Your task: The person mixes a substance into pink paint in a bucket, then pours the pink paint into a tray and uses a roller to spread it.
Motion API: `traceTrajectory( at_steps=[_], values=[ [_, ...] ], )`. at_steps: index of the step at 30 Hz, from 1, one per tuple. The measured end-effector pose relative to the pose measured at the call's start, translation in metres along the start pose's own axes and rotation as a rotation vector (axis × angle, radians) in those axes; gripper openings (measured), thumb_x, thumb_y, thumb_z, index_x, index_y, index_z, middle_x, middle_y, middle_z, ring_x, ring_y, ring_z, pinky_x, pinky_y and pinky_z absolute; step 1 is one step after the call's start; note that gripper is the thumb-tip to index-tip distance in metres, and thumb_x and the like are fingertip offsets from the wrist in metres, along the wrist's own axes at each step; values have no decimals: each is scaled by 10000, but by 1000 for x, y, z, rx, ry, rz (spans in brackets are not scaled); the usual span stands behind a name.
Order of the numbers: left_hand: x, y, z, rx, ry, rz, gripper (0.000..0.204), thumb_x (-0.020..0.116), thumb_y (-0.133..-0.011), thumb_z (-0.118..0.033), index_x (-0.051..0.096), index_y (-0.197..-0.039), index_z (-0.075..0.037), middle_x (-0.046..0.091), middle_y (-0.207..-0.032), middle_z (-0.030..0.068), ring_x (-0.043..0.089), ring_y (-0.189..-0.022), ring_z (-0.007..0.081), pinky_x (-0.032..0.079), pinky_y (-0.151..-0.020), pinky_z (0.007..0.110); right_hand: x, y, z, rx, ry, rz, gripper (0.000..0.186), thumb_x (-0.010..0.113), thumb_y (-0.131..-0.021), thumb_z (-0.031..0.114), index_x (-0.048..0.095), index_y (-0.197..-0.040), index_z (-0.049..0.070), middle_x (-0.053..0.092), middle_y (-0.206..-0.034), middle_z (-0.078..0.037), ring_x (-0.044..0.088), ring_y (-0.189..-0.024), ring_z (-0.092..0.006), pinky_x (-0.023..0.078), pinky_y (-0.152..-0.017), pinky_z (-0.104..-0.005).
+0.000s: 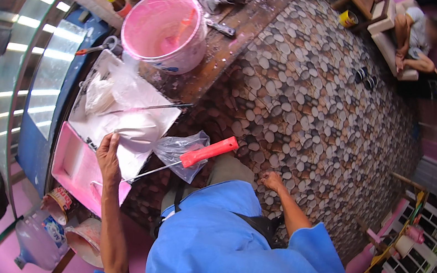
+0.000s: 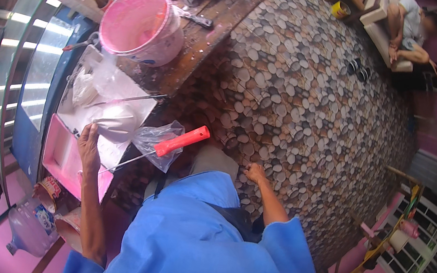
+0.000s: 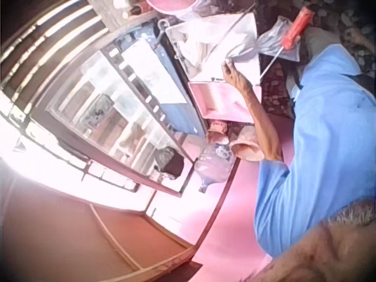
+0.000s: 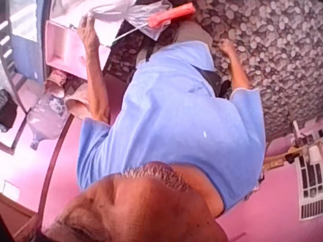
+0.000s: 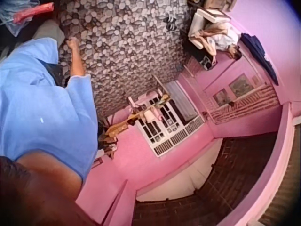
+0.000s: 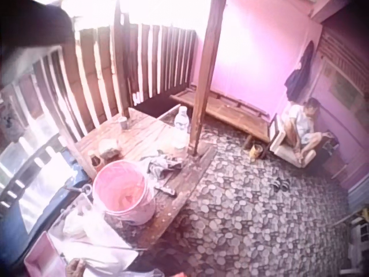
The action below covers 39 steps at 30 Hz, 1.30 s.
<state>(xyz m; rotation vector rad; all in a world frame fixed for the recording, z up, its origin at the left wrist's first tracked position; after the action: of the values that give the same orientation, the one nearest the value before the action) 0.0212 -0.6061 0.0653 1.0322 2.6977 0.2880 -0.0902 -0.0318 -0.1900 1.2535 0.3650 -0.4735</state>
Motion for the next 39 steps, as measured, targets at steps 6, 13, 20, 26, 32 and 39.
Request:
traceTrajectory(
  at_steps=[6,13,20,26,32,39],
  values=[
    [8,-2,-3,-37,-60,-87,140,561,-967,-138,637,-943,-23,563,-838,-46,472,-788,27,383,-705,179,-65,-22,-11,83,165,1,358,597,-820,241,646,-1131,70,655,-1064,-203,601,-1041,-377,493,-873,-438],
    [-46,22,13,17,-200,-343,225,505,-993,-161,555,-1141,1,594,-1048,66,559,-981,110,457,-917,246,-90,-190,7,-329,362,-157,285,565,-807,170,649,-1062,75,634,-1035,-213,617,-970,-369,505,-807,-455],
    [-95,40,3,62,-565,-347,597,557,-953,-286,315,-1429,-18,422,-1398,153,447,-1266,301,363,-1065,446,-15,-422,37,-746,676,-309,246,494,-839,204,597,-1023,77,582,-1027,-136,572,-922,-283,477,-722,-392],
    [-90,41,-6,80,-450,-566,571,539,-962,-290,331,-1421,-23,425,-1401,139,439,-1268,281,345,-1072,430,55,-594,71,-683,700,-329,350,491,-869,239,563,-1186,110,492,-1258,-119,513,-1009,-273,471,-760,-366],
    [-83,47,-8,68,-448,-667,545,521,-971,-295,347,-1414,-28,428,-1403,124,431,-1270,261,327,-1078,414,90,-662,127,-758,754,-359,429,527,-855,266,547,-1259,125,407,-1390,-120,476,-1095,-285,454,-840,-409],
    [-88,60,-13,46,-408,-709,518,500,-982,-300,366,-1405,-33,432,-1406,107,422,-1273,237,306,-1086,395,105,-683,49,-645,1047,-435,231,504,-824,262,640,-926,106,572,-859,-66,524,-917,-257,392,-741,-399]
  ],
)
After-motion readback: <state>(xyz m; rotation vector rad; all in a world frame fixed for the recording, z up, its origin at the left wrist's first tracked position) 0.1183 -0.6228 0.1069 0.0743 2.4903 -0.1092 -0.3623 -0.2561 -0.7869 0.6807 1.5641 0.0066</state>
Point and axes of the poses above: each hand's wrist, its own y-axis away from the middle knuckle, its own x-axis out of the palm, z = x × y, the point moved 7 cm from there along -y, towards the middle knuckle
